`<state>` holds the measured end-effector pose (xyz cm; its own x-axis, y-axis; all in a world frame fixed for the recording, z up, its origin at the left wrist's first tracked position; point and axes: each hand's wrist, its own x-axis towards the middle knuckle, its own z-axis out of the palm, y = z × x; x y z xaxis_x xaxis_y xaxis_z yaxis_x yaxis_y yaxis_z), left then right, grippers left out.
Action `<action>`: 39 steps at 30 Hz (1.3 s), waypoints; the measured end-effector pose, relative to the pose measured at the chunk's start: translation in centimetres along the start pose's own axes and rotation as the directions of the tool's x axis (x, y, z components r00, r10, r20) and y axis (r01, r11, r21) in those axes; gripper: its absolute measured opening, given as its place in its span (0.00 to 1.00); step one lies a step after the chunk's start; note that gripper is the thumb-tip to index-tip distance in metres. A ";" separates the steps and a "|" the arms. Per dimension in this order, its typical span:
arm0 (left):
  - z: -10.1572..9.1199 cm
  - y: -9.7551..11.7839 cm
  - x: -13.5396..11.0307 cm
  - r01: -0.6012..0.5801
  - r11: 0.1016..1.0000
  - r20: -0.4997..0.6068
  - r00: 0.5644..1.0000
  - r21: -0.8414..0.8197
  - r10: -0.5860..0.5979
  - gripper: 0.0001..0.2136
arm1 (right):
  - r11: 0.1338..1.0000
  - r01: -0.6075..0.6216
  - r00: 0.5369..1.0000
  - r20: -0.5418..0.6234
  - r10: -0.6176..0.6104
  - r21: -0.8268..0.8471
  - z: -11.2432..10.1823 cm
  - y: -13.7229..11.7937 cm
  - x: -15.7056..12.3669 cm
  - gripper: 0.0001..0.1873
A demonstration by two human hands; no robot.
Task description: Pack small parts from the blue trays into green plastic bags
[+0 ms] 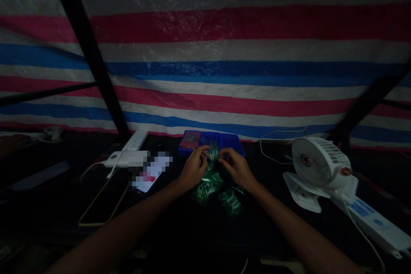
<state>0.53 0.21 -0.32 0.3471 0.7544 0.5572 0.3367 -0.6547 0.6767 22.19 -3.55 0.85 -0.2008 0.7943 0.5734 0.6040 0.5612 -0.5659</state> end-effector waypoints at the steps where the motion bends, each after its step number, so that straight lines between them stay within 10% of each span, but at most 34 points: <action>1: 0.0 0.0 0.0 -0.004 1.000 0.007 1.000 -0.002 0.004 0.17 | 1.000 0.000 1.000 -0.002 0.000 -0.005 0.0 0.0 0.0 0.09; 12: -0.4 0.6 0.1 -0.073 0.995 0.008 0.997 0.070 0.073 0.05 | 0.999 0.047 0.997 -0.058 -0.046 0.004 0.0 -0.6 0.3 0.09; 39: 0.0 0.1 -0.1 -0.028 1.000 0.020 0.999 -0.013 0.028 0.17 | 0.999 0.034 0.998 -0.052 -0.032 0.043 0.1 -0.1 0.1 0.12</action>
<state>0.53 0.06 -0.37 0.3740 0.7345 0.5663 0.3158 -0.6750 0.6669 22.01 -3.53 0.91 -0.1796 0.7628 0.6211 0.5633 0.5974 -0.5708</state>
